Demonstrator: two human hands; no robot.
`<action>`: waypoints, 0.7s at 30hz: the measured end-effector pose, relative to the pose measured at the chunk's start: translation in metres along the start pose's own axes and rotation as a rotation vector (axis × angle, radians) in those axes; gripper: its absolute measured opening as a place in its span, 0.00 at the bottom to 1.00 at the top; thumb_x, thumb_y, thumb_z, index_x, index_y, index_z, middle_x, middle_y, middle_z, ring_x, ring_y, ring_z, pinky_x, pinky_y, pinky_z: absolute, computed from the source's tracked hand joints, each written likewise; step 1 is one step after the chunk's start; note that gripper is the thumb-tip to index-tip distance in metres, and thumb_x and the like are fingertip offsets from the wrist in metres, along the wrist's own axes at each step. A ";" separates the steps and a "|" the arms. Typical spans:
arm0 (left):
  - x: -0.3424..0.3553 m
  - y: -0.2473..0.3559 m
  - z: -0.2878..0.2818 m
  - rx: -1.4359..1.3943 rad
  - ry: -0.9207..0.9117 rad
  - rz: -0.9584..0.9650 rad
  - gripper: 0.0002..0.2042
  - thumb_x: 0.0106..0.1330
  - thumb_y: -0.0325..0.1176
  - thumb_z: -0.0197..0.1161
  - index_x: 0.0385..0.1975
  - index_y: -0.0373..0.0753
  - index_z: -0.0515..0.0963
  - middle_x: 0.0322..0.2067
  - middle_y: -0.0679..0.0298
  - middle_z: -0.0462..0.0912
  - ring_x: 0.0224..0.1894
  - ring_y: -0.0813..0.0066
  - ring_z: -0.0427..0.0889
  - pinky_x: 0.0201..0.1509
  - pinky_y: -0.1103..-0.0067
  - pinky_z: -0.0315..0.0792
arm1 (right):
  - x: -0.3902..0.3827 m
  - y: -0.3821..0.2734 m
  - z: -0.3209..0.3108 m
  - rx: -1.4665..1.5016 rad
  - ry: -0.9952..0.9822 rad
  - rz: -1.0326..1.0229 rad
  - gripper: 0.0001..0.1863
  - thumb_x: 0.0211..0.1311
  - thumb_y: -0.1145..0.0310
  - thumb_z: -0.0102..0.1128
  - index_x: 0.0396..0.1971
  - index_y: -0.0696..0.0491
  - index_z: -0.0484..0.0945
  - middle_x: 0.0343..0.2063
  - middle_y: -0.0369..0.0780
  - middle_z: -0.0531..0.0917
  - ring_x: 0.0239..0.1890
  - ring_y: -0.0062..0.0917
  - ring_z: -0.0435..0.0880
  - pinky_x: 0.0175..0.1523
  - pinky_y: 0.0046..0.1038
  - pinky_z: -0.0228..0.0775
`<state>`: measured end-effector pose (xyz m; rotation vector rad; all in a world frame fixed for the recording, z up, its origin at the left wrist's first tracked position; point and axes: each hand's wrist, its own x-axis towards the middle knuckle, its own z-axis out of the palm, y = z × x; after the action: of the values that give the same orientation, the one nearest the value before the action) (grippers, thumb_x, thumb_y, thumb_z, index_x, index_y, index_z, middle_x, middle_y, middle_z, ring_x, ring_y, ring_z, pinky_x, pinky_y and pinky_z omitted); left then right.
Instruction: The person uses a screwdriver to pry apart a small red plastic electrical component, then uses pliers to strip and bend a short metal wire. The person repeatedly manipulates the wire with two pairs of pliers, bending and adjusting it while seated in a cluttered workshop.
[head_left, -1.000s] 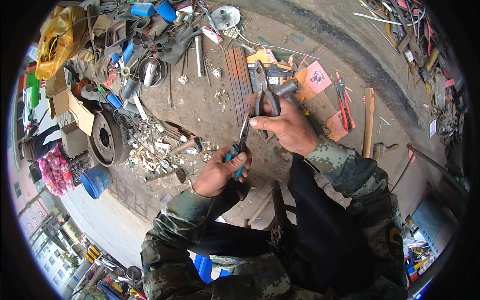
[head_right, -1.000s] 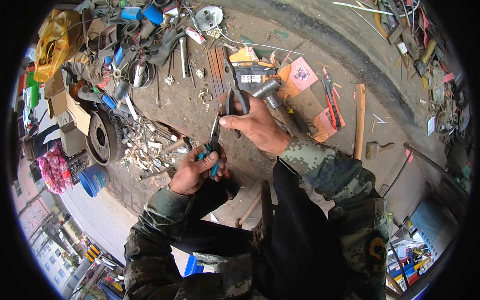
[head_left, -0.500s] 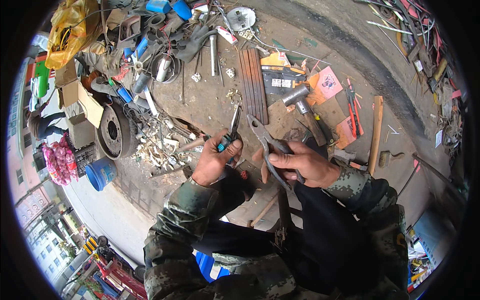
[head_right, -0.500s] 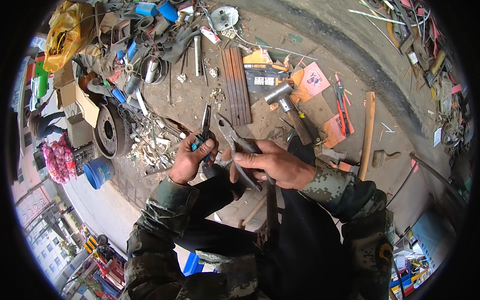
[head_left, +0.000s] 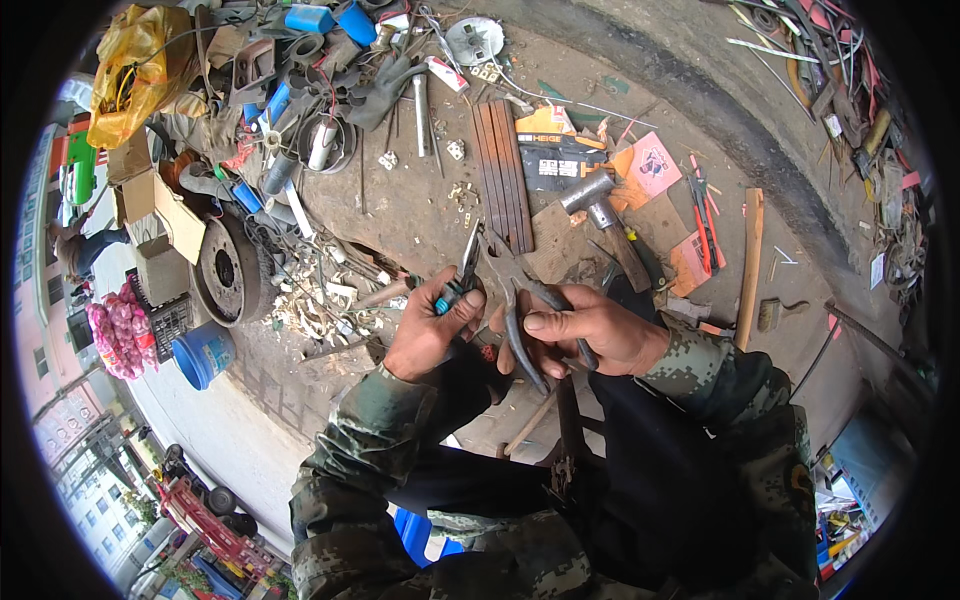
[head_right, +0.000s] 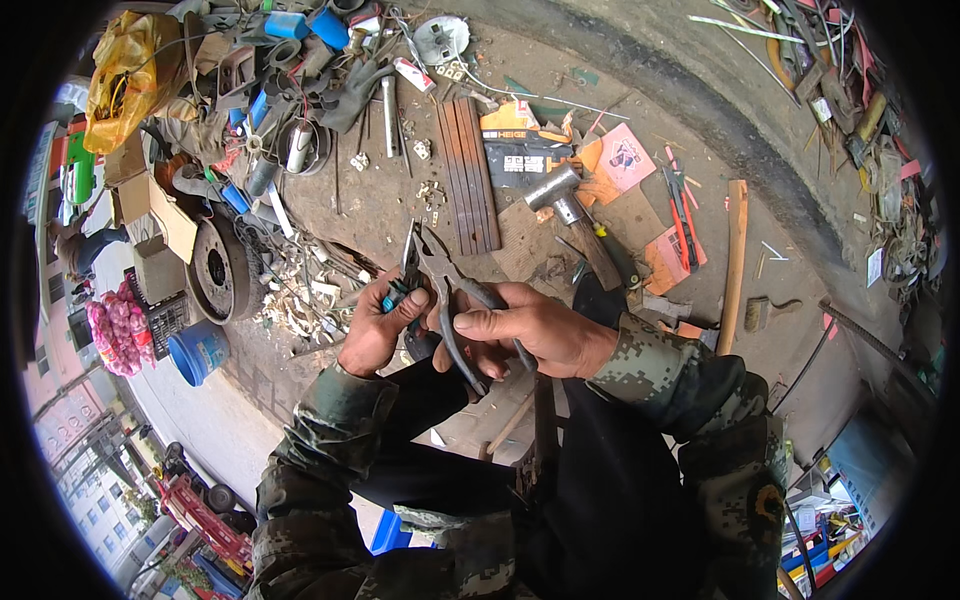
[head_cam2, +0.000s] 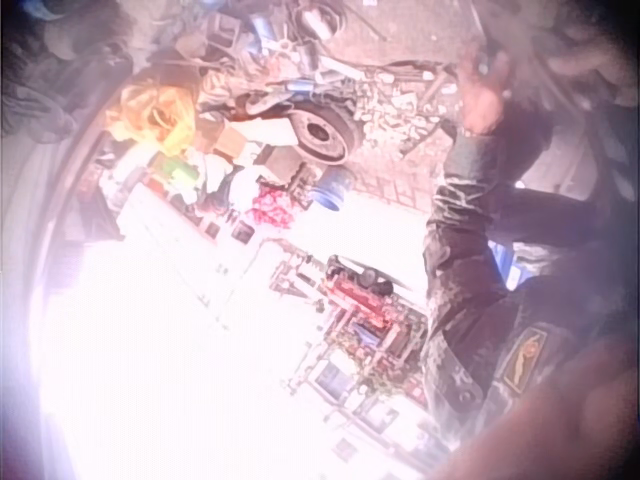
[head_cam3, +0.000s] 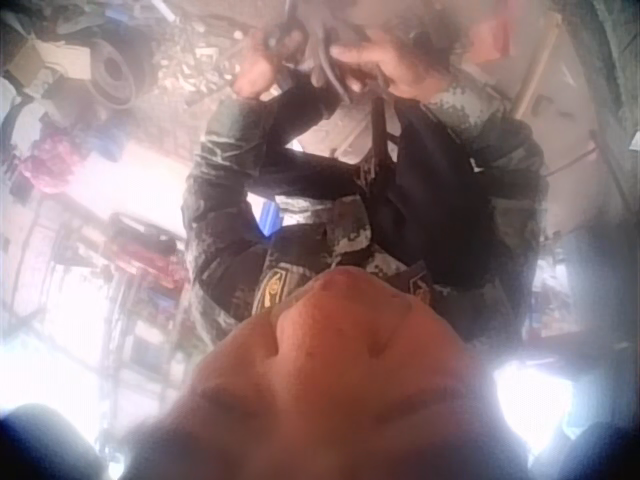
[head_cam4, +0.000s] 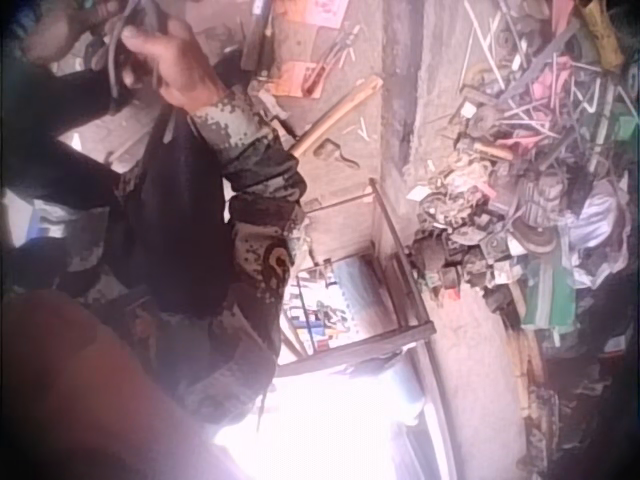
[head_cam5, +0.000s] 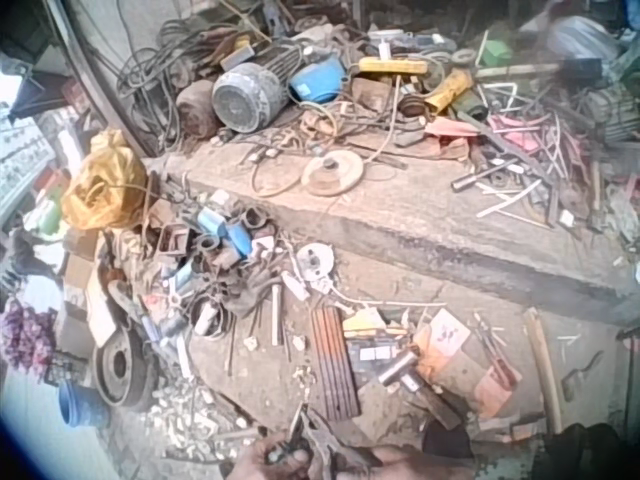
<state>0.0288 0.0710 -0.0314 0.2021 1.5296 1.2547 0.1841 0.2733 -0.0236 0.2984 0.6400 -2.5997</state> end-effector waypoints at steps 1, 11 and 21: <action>0.000 0.000 -0.001 0.012 -0.005 0.000 0.10 0.75 0.37 0.66 0.39 0.37 0.77 0.26 0.71 0.77 0.27 0.82 0.74 0.31 0.82 0.67 | 0.000 0.001 -0.001 0.011 -0.008 -0.008 0.20 0.79 0.61 0.51 0.59 0.60 0.72 0.43 0.48 0.86 0.27 0.17 0.77 0.35 0.20 0.69; 0.000 0.000 -0.003 0.123 -0.015 0.039 0.12 0.75 0.39 0.66 0.38 0.36 0.76 0.25 0.71 0.76 0.27 0.83 0.72 0.31 0.82 0.67 | -0.003 0.003 -0.009 0.125 -0.012 0.038 0.21 0.77 0.61 0.53 0.59 0.61 0.73 0.42 0.45 0.85 0.31 0.21 0.80 0.36 0.24 0.71; -0.003 0.003 -0.005 0.302 0.020 0.115 0.12 0.74 0.39 0.67 0.36 0.38 0.76 0.24 0.75 0.66 0.28 0.85 0.61 0.32 0.82 0.59 | -0.012 -0.001 -0.010 0.169 -0.022 0.103 0.14 0.81 0.62 0.51 0.53 0.58 0.74 0.34 0.41 0.79 0.30 0.26 0.80 0.34 0.31 0.74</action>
<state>0.0245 0.0674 -0.0284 0.4807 1.7418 1.1109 0.1948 0.2835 -0.0283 0.3451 0.3876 -2.5575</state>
